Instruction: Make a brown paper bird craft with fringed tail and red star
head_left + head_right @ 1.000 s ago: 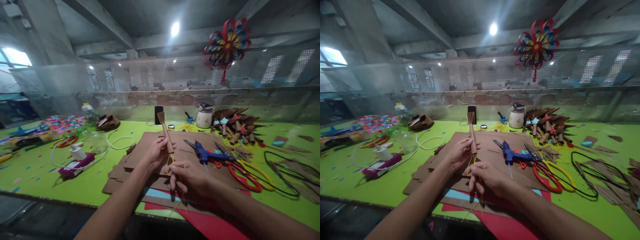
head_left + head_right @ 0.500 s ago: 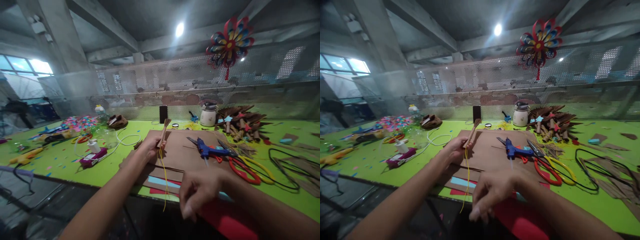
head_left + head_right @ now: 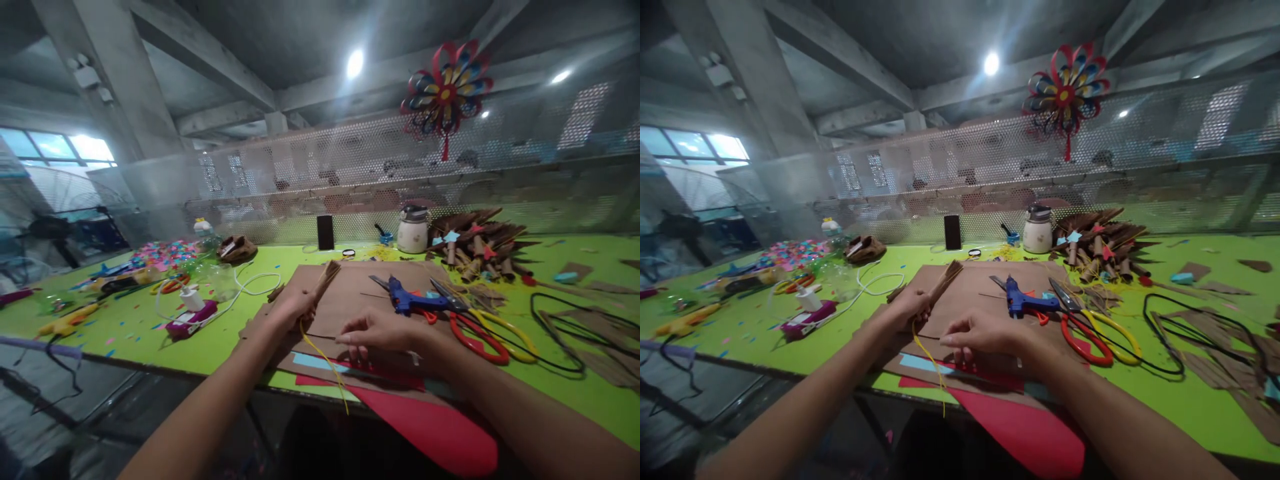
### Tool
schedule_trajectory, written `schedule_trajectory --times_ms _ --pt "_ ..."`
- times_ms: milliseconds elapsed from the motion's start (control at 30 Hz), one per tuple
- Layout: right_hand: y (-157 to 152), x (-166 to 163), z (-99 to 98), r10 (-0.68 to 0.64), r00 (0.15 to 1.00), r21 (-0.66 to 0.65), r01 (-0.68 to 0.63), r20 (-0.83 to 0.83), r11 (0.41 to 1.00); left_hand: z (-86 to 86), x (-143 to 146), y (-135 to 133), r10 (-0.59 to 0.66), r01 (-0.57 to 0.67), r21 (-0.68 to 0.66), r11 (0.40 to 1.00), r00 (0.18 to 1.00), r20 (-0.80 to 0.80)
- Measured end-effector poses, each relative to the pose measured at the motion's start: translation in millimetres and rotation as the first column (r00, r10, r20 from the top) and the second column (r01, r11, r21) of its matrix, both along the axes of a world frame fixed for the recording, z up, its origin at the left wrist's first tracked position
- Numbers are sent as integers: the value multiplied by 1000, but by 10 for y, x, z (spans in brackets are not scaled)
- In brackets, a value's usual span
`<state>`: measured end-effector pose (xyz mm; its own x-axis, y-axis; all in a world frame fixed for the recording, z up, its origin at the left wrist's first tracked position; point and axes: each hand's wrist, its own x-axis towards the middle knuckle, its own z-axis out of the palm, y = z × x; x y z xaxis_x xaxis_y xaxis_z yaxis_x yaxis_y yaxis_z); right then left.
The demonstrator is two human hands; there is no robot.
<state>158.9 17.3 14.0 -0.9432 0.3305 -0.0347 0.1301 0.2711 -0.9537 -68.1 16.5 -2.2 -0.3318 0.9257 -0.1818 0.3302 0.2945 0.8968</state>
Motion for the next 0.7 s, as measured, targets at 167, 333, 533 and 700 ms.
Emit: schedule_trajectory --times_ms 167,333,533,700 --pt "117 -20 -58 -144 989 -27 143 -42 989 131 92 -3 -89 68 86 994 956 281" --pt "122 -52 -103 -240 970 6 240 -39 971 235 150 -24 -218 91 274 957 849 482" --pt "50 -100 -103 -355 934 89 356 -31 930 247 195 41 -253 25 352 936 743 620" --pt "206 34 97 -500 859 258 509 -106 821 243 216 42 -276 17 360 933 674 685"
